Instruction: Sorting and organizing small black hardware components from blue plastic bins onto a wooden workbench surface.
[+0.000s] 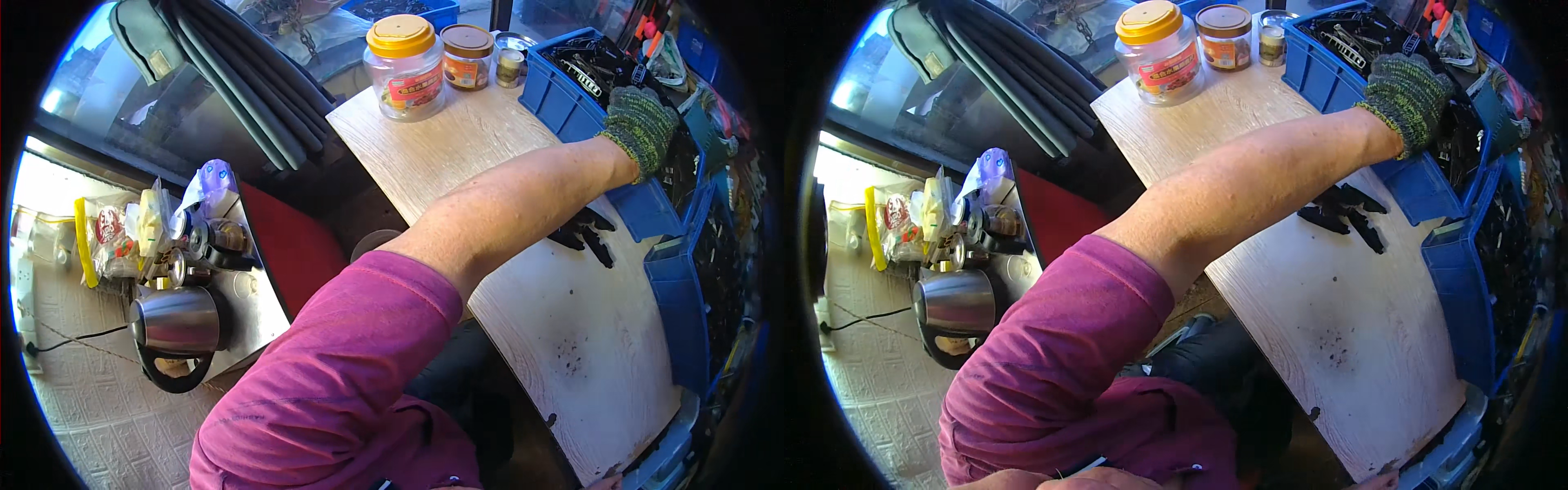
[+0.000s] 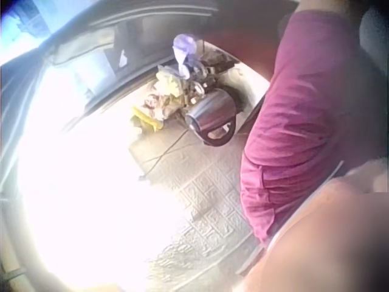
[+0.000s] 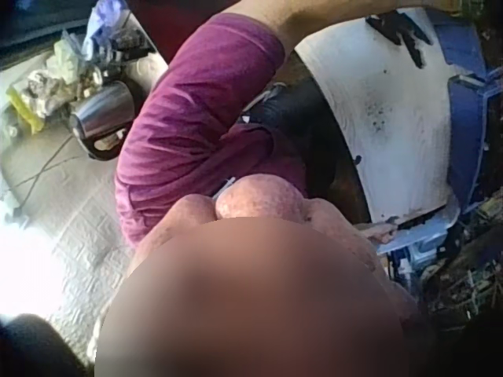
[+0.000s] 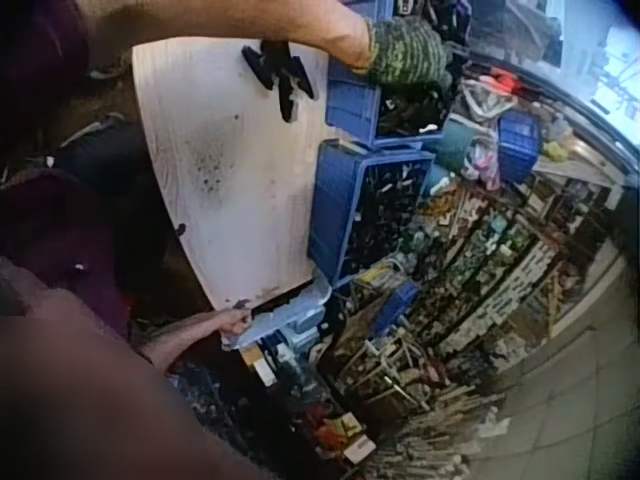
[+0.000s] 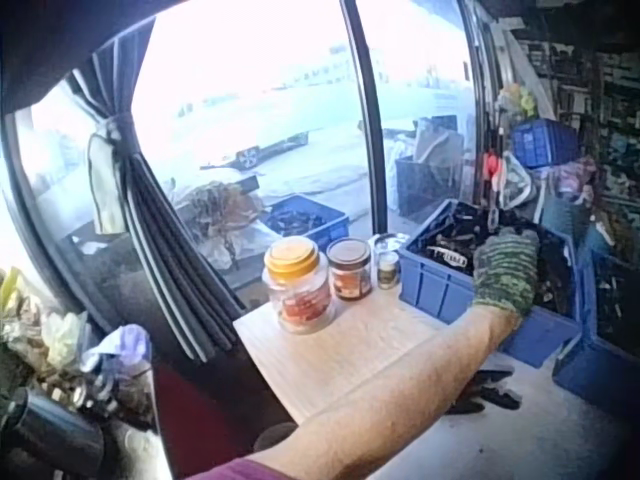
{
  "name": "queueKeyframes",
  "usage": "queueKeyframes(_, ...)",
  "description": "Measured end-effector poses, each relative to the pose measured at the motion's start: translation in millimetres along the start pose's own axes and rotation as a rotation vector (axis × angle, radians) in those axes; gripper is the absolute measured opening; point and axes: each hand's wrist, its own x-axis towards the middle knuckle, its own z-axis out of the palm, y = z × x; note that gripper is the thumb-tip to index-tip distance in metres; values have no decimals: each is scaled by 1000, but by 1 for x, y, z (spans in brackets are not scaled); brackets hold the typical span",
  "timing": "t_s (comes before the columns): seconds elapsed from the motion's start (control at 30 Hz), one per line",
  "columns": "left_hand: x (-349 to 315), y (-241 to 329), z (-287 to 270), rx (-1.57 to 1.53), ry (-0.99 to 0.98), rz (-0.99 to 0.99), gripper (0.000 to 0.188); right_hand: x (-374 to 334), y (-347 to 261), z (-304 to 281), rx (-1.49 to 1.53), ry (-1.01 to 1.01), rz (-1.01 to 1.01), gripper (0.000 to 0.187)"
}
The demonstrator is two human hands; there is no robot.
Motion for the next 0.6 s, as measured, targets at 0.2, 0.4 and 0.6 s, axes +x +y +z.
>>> queueKeyframes(0.2, -5, 0, 2, -26, 85, -6, 27, 1, 3, 5, -20, 43, -41, 12)
queueKeyframes(0.4, -5, 1, -5, 9, 21, 22, 28, 2, 8, 11, -46, 89, -75, 14)
queueKeyframes(0.6, -2, -1, -5, 42, 27, 44, 26, 5, 11, 12, -75, 135, -112, 18)
